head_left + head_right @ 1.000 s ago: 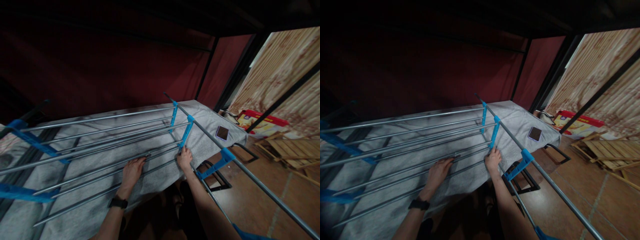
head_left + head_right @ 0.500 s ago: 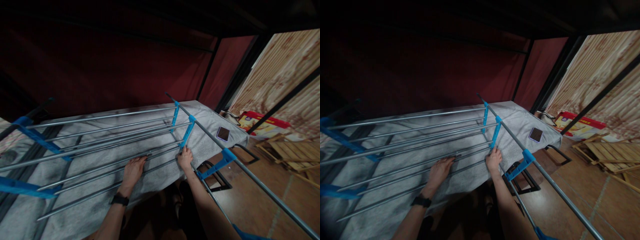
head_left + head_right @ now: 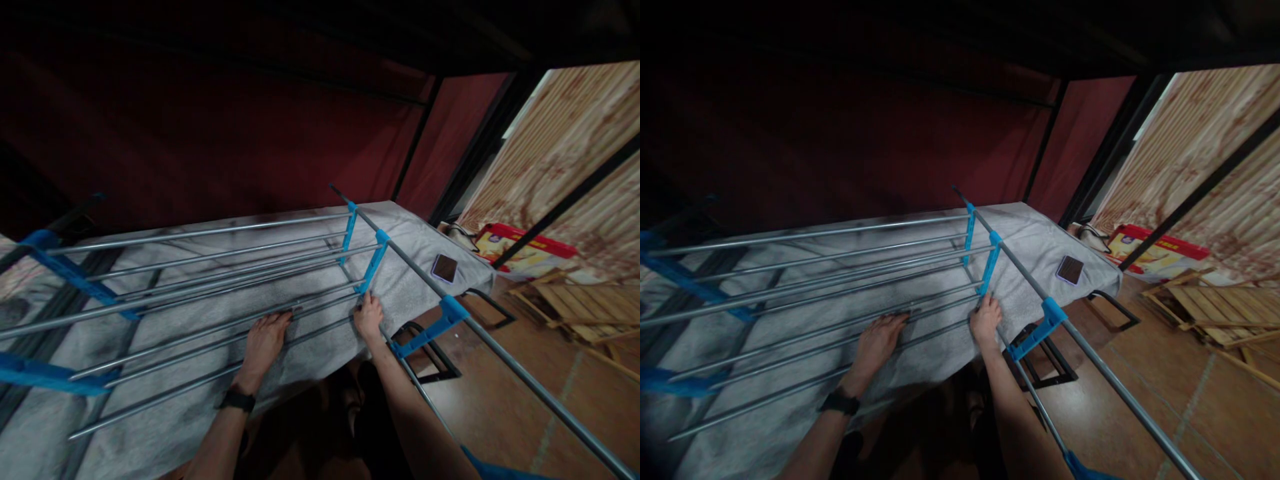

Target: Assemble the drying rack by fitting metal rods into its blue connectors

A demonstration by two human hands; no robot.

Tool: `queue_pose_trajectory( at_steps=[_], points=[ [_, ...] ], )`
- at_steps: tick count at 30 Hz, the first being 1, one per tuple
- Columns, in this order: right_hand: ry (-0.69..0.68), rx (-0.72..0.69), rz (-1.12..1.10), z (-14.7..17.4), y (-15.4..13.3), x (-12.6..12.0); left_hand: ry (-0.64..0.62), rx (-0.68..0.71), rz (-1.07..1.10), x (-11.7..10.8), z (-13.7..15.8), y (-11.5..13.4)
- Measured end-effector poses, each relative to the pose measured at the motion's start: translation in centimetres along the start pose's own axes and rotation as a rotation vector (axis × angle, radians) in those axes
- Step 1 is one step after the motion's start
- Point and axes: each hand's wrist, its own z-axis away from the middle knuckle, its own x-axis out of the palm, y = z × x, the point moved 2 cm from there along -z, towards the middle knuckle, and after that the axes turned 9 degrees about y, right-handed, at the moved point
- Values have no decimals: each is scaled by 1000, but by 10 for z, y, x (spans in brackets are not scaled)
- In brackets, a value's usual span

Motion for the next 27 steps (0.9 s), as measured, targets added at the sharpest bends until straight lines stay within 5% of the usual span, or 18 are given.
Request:
queue_pose_trajectory(
  at_steps=[27],
  points=[
    [-3, -23, -36, 1, 2, -4, -43, -55, 84, -2, -6, -3]
  ],
)
